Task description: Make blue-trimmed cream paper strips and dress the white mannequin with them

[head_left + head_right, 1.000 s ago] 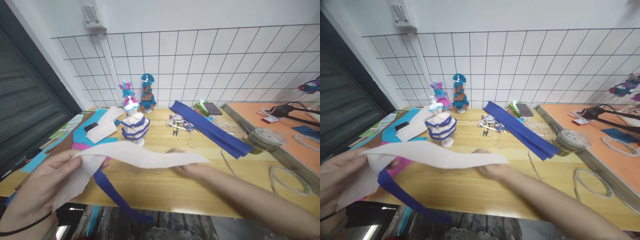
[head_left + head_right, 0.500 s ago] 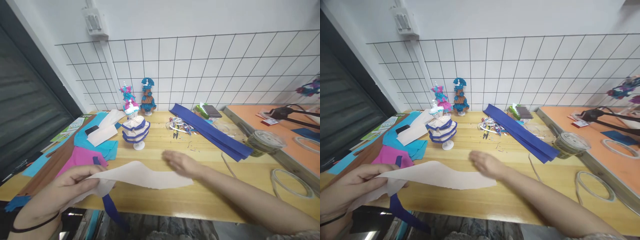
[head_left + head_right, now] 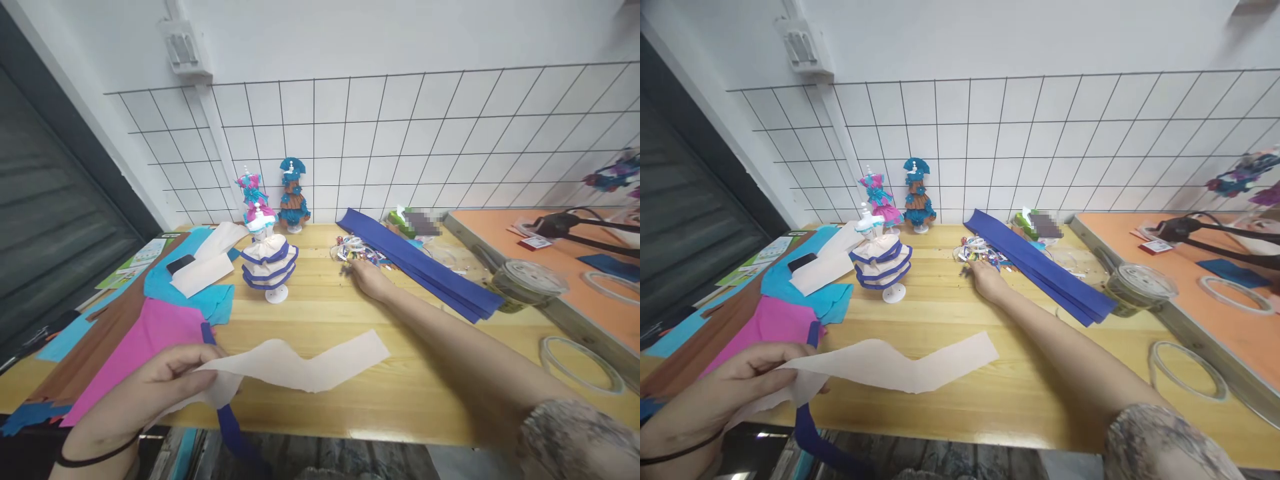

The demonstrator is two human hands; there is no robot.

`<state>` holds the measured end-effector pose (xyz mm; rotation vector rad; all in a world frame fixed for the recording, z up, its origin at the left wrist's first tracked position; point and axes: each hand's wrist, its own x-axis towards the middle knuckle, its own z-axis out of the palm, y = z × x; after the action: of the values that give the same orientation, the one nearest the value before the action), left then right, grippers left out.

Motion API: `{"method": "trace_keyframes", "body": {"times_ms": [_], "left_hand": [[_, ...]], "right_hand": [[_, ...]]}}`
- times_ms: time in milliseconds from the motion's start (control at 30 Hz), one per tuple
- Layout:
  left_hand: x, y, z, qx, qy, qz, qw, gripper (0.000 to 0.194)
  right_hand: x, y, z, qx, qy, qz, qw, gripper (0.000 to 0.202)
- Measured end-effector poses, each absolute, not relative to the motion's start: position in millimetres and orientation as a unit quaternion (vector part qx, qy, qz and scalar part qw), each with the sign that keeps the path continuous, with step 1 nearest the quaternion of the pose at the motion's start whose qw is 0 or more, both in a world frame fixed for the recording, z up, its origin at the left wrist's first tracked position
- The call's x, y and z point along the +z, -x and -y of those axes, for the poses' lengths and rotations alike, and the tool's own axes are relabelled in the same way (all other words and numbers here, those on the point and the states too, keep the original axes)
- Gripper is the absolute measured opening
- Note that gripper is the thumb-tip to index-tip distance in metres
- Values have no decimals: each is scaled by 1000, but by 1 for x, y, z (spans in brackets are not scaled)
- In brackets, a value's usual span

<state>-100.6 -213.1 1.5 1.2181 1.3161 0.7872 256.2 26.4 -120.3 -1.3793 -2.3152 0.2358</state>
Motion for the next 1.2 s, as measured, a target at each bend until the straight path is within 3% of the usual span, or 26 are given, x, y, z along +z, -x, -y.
{"method": "trace_keyframes", "body": {"times_ms": [133, 267, 367, 533, 733, 867, 933, 1067, 1200], "left_hand": [[0, 103, 209, 300, -571, -548, 532, 29], [-2, 110, 209, 300, -570, -562, 519, 29], [-4, 115, 206, 286, -578, -537, 545, 28], [-6, 112, 199, 276, -586, -514, 562, 28], [-5, 109, 195, 260, -605, -512, 551, 31], [3, 104, 187, 263, -622, -501, 542, 25], [9, 99, 180, 254, -628, -500, 540, 22], [27, 90, 168, 238, -644, -481, 545, 20], [50, 94, 170, 237, -642, -490, 540, 19]], "right_hand": [[-115, -228, -31, 96, 483, 841, 226, 48], [-119, -216, 16, 108, 423, 867, 239, 48], [-130, -229, 37, 160, 270, 936, 162, 53], [-124, -272, 18, 117, 443, 864, 210, 51], [-125, -281, 42, 195, 295, 917, 185, 43], [-103, -281, 38, 173, 464, 825, 272, 48], [-80, -267, 40, 224, 437, 821, 292, 48], [-42, -206, 68, 439, 244, 843, 194, 57], [-42, -163, 81, 589, 163, 786, 92, 71]]}}
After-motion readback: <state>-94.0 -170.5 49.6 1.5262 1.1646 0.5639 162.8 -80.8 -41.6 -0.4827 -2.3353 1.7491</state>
